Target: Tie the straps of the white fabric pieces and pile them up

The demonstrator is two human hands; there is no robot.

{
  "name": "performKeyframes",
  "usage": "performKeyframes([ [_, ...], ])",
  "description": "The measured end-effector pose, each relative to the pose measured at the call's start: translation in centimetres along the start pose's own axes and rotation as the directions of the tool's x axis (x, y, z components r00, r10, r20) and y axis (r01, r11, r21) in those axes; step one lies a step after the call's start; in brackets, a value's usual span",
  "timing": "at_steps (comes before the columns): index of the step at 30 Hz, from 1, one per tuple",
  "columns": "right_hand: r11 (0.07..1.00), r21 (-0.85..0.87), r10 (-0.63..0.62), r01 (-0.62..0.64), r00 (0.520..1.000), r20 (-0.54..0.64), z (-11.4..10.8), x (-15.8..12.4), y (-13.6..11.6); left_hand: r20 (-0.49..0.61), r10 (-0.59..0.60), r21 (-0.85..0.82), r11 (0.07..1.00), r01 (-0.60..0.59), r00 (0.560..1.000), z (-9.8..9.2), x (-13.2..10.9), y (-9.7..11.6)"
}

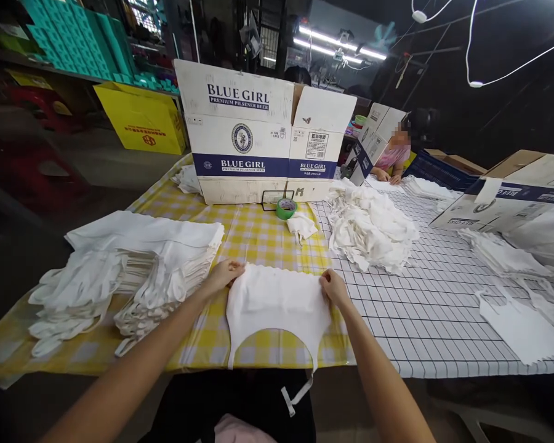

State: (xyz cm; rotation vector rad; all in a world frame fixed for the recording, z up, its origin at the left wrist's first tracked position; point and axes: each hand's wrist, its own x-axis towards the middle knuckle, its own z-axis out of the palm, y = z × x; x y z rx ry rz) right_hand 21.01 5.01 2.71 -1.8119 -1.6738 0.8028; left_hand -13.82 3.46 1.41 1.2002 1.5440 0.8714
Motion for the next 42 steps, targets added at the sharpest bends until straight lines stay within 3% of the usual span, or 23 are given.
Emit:
performKeyframes([
  [6, 1.0, -0.019, 0.009, -0.012, 0.99, -0.14, 0.9, 0.4, 1.4, 0.059, -0.02, -0.012, 1.0, 0.021, 0.998, -0.2, 1.2, -0.8],
  [12, 1.0, -0.004, -0.016, 0.016, 0.983, -0.184, 1.2, -1.1, -1.2, 0.04, 0.026, -0.088, 0.996, -0.022, 0.999, 0.1, 0.1, 0.4],
  [14, 0.998, 0.02, -0.052, 0.055, 0.992, -0.118, 2.1, -2.3, -3.4, 0.026, 0.054, -0.124, 0.991, -0.05, 0.998, 0.4, -0.7, 1.1],
  [17, 0.986, 0.14, -0.106, 0.092, 0.99, 0.093, 3.6, -4.7, -7.6, 0.045, 0.096, -0.198, 0.977, -0.085, 0.994, 1.6, -2.4, 3.1],
  [20, 0.91, 0.413, -0.144, -0.014, 0.926, 0.349, 4.5, -6.7, -11.7, 0.15, 0.13, -0.284, 0.955, -0.083, 0.98, 3.9, -5.1, 5.9],
  [22, 0.861, 0.504, -0.156, -0.066, 0.909, 0.387, 4.4, -7.3, -13.4, 0.255, 0.15, -0.324, 0.944, -0.062, 0.955, 5.5, -7.1, 7.6],
  [24, 0.857, 0.512, -0.141, -0.059, 0.929, 0.343, 3.5, -7.5, -14.2, 0.354, 0.208, -0.365, 0.928, -0.069, 0.912, 6.3, -8.7, 8.7],
  [26, 0.863, 0.504, -0.129, -0.037, 0.948, 0.291, 1.7, -7.5, -14.4, 0.377, 0.276, -0.386, 0.915, -0.121, 0.884, 6.1, -9.6, 9.4],
  [28, 0.86, 0.509, -0.151, -0.029, 0.939, 0.308, -0.8, -7.8, -14.7, 0.289, 0.366, -0.377, 0.893, -0.246, 0.885, 5.0, -9.5, 9.9],
  [30, 0.865, 0.5, -0.19, -0.036, 0.899, 0.394, -3.5, -8.5, -15.5, 0.204, 0.483, -0.364, 0.845, -0.392, 0.851, 3.9, -9.1, 10.5],
  [32, 0.883, 0.469, -0.225, -0.039, 0.84, 0.494, -6.0, -9.6, -16.9, 0.278, 0.583, -0.413, 0.79, -0.453, 0.763, 3.3, -8.6, 11.4],
  [34, 0.894, 0.447, -0.248, -0.018, 0.812, 0.528, -8.0, -10.8, -18.4, 0.467, 0.6, -0.489, 0.787, -0.376, 0.649, 3.5, -8.4, 12.1],
  [36, 0.893, 0.449, -0.268, 0.032, 0.84, 0.473, -9.8, -12.0, -19.5, 0.646, 0.545, -0.486, 0.833, -0.263, 0.534, 4.2, -8.4, 12.3],
  [37, 0.89, 0.452, -0.275, 0.064, 0.865, 0.42, -10.7, -12.5, -19.9, 0.705, 0.503, -0.452, 0.862, -0.229, 0.5, 4.4, -8.5, 12.2],
  [39, 0.884, 0.45, -0.277, 0.124, 0.916, 0.291, -12.4, -13.4, -19.9, 0.758, 0.42, -0.37, 0.907, -0.201, 0.499, 4.3, -8.5, 11.2],
  [42, 0.886, 0.439, -0.219, 0.151, 0.97, 0.108, -14.6, -14.6, -18.7, 0.767, 0.322, -0.281, 0.946, -0.16, 0.555, 2.6, -8.4, 9.3],
])
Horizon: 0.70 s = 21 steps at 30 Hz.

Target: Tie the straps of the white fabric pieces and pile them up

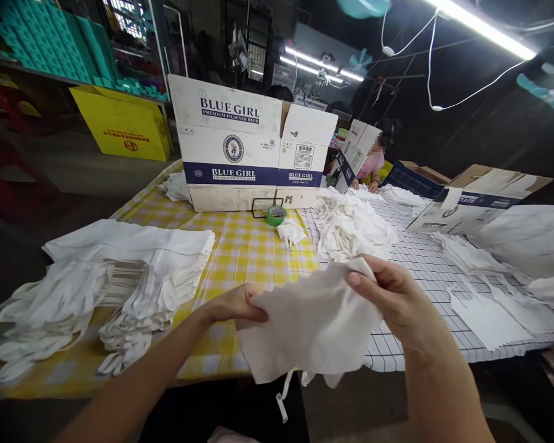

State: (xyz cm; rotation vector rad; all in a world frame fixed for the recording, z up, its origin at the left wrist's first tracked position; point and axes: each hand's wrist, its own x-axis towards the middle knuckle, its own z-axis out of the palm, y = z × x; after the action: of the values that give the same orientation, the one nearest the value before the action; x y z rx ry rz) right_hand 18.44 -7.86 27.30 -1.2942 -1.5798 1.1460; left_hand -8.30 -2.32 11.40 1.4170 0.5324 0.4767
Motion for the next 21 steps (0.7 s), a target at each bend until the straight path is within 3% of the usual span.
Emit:
performKeyframes([
  [3, 0.997, 0.028, 0.073, -0.07, 0.991, -0.116, -1.8, -1.3, 1.1, -0.052, -0.061, 0.011, 0.998, 0.061, 0.997, -1.5, -2.8, -0.4],
  [7, 0.974, 0.154, 0.193, -0.164, 0.962, -0.195, -2.5, -2.2, 3.2, -0.19, -0.003, -0.016, 1.0, 0.0, 0.982, -2.2, -6.2, 0.9],
  [14, 0.924, 0.314, 0.278, -0.216, 0.946, -0.169, -3.3, -3.3, 4.6, -0.387, 0.088, 0.068, 0.995, -0.066, 0.918, -1.5, -11.0, 5.4],
  [18, 0.942, 0.265, 0.239, -0.209, 0.967, -0.09, -2.8, -0.5, 6.3, -0.41, 0.119, 0.192, 0.981, -0.042, 0.904, -3.3, -10.1, 6.6],
  [21, 0.991, 0.033, 0.135, -0.133, 0.989, -0.063, -1.2, 4.2, 10.6, -0.513, 0.112, 0.311, 0.948, 0.063, 0.851, -5.8, -7.0, 4.7],
])
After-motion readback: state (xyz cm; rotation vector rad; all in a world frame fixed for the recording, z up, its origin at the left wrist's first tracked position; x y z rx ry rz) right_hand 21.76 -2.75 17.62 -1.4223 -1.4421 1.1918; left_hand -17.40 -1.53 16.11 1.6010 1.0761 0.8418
